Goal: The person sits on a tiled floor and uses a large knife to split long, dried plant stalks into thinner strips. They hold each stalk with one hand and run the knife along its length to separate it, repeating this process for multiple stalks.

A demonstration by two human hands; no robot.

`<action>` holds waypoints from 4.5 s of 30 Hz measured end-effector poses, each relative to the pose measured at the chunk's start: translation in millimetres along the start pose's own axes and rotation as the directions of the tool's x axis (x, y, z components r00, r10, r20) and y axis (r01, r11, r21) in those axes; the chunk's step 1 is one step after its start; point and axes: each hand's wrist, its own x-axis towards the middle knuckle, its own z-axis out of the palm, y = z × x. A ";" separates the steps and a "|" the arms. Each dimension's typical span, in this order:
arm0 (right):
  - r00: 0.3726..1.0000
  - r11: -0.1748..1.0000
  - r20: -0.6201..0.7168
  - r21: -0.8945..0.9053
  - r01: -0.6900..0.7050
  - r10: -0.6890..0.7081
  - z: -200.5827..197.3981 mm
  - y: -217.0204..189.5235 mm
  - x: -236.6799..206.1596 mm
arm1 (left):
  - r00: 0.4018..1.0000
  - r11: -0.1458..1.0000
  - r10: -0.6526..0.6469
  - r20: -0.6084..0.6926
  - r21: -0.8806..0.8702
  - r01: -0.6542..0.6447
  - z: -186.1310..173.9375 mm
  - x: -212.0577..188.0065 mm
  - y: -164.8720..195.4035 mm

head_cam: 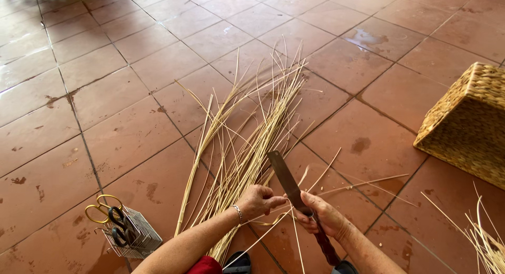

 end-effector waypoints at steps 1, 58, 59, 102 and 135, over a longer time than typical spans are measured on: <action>1.000 1.000 -0.002 -0.001 0.000 0.000 0.4 -0.3 0.7 | 1.000 1.000 -0.008 0.005 -0.001 0.008 -0.2 -0.9 1.7; 0.939 0.995 -0.333 0.087 -0.057 0.083 -43.0 50.6 -9.6 | 0.955 0.892 -0.267 0.128 -0.342 0.295 3.4 42.8 -93.8; 0.931 0.995 -0.359 0.090 -0.033 0.063 -50.7 50.5 -16.8 | 0.964 0.918 -0.255 0.078 -0.293 0.267 -7.4 40.7 -97.1; 0.356 0.149 -0.935 -0.353 -0.924 -0.008 -166.8 10.0 -192.4 | 0.971 0.686 0.229 -0.065 0.718 -0.114 56.3 32.8 -130.1; 0.753 0.966 -0.653 -0.133 -0.221 0.083 -94.5 29.3 -93.3 | 0.998 0.881 -0.029 -0.049 -0.473 0.003 76.5 -3.0 -145.6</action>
